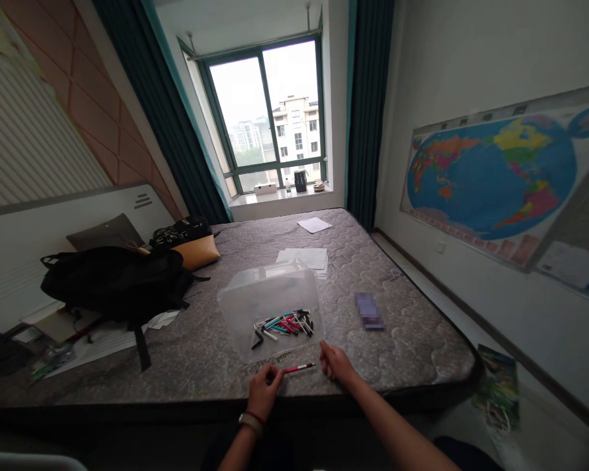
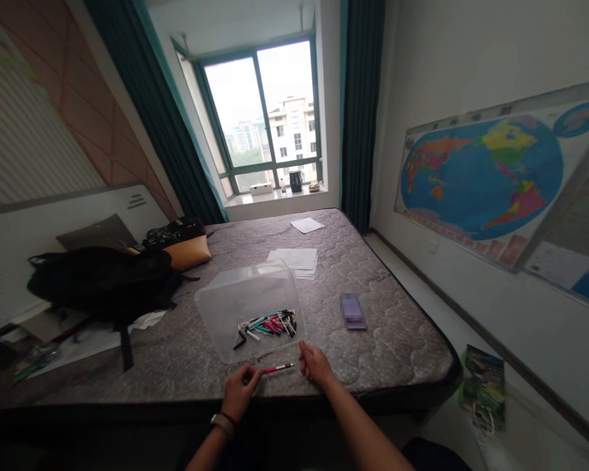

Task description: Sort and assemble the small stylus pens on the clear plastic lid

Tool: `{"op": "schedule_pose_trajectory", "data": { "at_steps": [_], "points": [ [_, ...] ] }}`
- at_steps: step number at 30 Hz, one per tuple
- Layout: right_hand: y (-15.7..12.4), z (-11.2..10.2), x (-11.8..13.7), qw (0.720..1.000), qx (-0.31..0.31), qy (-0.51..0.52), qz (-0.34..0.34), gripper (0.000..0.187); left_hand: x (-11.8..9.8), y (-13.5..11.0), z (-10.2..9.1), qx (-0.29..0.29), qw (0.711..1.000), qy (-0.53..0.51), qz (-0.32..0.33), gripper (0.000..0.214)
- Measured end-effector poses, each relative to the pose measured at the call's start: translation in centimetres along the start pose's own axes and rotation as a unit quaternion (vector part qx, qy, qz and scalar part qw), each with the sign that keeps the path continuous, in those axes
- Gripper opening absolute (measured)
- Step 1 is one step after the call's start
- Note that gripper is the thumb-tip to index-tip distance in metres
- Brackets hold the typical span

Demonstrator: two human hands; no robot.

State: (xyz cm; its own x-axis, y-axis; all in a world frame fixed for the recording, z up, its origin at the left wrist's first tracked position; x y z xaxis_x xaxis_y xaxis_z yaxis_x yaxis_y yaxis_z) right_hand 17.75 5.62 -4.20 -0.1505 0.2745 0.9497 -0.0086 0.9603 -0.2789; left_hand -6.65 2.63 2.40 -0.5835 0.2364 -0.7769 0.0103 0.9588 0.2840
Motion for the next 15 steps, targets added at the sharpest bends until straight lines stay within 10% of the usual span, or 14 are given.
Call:
{"op": "schedule_pose_trajectory", "data": {
  "at_steps": [15],
  "points": [
    [-0.1, 2.0, -1.3, 0.992, 0.114, -0.032, 0.052, 0.052, 2.9, 0.8, 2.8, 0.025, 0.997, -0.062, -0.044, 0.042]
  ]
}}
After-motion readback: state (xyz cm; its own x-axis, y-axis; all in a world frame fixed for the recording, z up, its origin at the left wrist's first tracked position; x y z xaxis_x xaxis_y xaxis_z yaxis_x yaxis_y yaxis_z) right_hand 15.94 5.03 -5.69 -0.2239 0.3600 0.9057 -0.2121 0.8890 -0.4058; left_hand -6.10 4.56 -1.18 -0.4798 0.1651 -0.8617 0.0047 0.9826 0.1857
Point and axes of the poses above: each hand's wrist, its own y-axis towards the middle knuckle, its own z-axis out of the palm, x = y × z, the point moved 7 cm from there along y, towards the middle knuckle, and after that the axes turned 4 degrees about z, right-handed, at the moved point
